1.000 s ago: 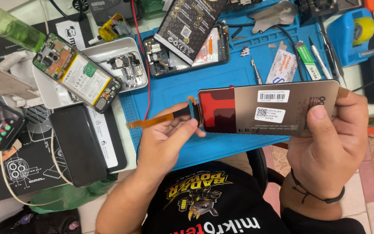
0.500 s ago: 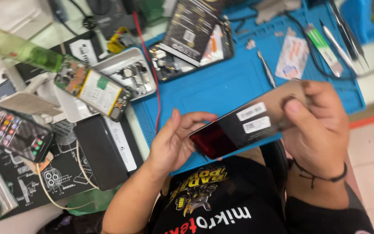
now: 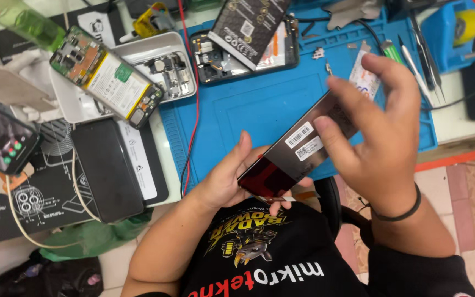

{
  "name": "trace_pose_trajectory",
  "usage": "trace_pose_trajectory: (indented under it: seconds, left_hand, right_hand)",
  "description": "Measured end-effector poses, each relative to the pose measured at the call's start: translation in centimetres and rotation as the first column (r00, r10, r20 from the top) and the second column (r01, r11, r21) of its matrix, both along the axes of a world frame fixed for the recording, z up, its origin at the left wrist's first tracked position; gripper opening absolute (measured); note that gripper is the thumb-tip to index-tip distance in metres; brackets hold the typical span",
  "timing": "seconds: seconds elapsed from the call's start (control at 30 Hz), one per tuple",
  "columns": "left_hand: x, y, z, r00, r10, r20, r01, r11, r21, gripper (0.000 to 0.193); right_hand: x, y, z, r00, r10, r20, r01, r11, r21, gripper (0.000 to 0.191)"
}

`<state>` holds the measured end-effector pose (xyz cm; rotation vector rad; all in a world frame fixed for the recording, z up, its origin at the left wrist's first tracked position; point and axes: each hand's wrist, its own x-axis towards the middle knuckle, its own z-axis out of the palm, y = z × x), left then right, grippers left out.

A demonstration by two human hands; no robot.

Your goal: The person takes a replacement phone screen out of a green plastic bag and bubble wrap, opens the screen's retail packaging, peels off its protective film, and begins fitting the new screen onto a disassembled phone on the work mat.

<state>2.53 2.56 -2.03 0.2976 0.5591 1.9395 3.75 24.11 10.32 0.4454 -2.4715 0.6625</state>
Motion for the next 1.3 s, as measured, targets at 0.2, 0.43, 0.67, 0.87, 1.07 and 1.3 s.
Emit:
trace_pose_trajectory:
  seconds: [0.2, 0.43, 0.67, 0.87, 1.07, 1.3]
  left_hand:
    - [0.7, -0.2, -2.5, 0.971, 0.105, -0.214, -0.1, 0.994, 0.036, 0.114]
    - [0.9, -0.8, -2.8, 0.967, 0.179, -0.183, -0.177, 0.984, 0.023, 0.117]
    - [1.1, -0.9, -1.2, 0.957, 0.255, -0.135, -0.24, 0.964, 0.115, 0.088]
    - [1.1, -1.2, -0.1, 0.949, 0.315, -0.014, -0.315, 0.949, 0.002, 0.066]
    - [1.1, -1.9, 0.8, 0.95, 0.307, -0.06, -0.303, 0.95, 0.072, 0.059]
    - [0.8, -2.0, 0.9, 0.923, 0.385, -0.008, -0.384, 0.919, -0.092, 0.065]
  right_hand:
    - [-2.3, -2.6, 1.2, 0.842, 0.516, 0.156, -0.537, 0.828, 0.163, 0.025]
    - [-2.9, -3.0, -0.9, 0.773, 0.557, 0.302, -0.603, 0.794, 0.079, 0.021]
    - [-1.6, -3.1, -2.3, 0.824, 0.567, -0.002, -0.562, 0.817, 0.131, 0.035]
    - [0.2, -2.5, -3.8, 0.842, 0.54, -0.002, -0.539, 0.842, 0.03, 0.035]
    - [1.9, -1.6, -5.0, 0.857, 0.51, 0.078, -0.503, 0.859, -0.09, 0.027]
    - [2.9, -0.6, -5.8, 0.863, 0.487, 0.134, -0.447, 0.86, -0.245, 0.026]
